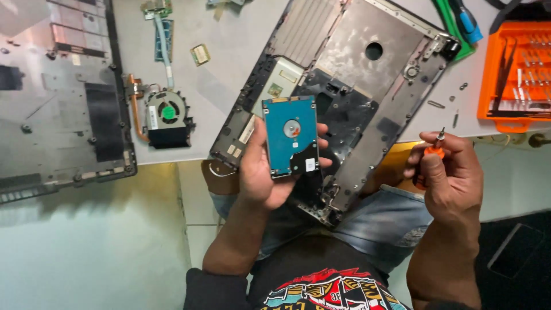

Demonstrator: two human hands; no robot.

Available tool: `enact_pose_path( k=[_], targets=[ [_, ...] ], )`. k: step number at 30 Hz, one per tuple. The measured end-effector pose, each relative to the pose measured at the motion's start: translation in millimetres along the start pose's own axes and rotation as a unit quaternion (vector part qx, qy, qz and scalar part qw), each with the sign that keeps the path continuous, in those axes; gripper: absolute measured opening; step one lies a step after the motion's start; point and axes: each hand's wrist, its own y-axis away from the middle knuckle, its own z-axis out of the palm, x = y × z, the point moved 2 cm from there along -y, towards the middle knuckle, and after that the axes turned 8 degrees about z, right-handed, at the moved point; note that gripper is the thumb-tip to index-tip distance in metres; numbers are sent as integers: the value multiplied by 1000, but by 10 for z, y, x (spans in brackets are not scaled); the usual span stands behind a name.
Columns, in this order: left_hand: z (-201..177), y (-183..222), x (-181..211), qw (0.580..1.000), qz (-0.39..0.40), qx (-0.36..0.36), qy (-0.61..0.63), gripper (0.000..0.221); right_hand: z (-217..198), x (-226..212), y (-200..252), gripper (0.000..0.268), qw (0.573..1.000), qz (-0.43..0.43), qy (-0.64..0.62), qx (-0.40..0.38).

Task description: A person uses a precision screwdriver to remove screws from a hard drive inside a laptop chassis on a repair bench.

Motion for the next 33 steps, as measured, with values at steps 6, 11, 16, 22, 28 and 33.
enact_pose_path(
  k=[6, 11, 16, 22, 28, 33],
  targets=[
    [-78, 189, 126, 1000, -4, -12, 11, 73, 169, 4, 93, 24, 982, -65, 178, 16],
    [-178, 323, 177, 999, -9, -36, 26, 75, 262, -365, 108, 16, 942, -111, 293, -120],
    [-254, 397, 118, 998, -17, -41, 44, 77, 211, -322, 180, 19, 912, -125, 376, -105],
    [-241, 434, 66, 999, -10, -45, 10, 75, 112, -235, 184, 30, 933, -30, 354, -59],
    [-258, 444, 28, 997, -17, -73, 6, 73, 115, -223, 210, 26, 938, -97, 326, -69],
    [-290, 453, 24, 996, -28, -87, 22, 73, 158, -317, 163, 17, 911, -98, 391, -86]
  ],
)
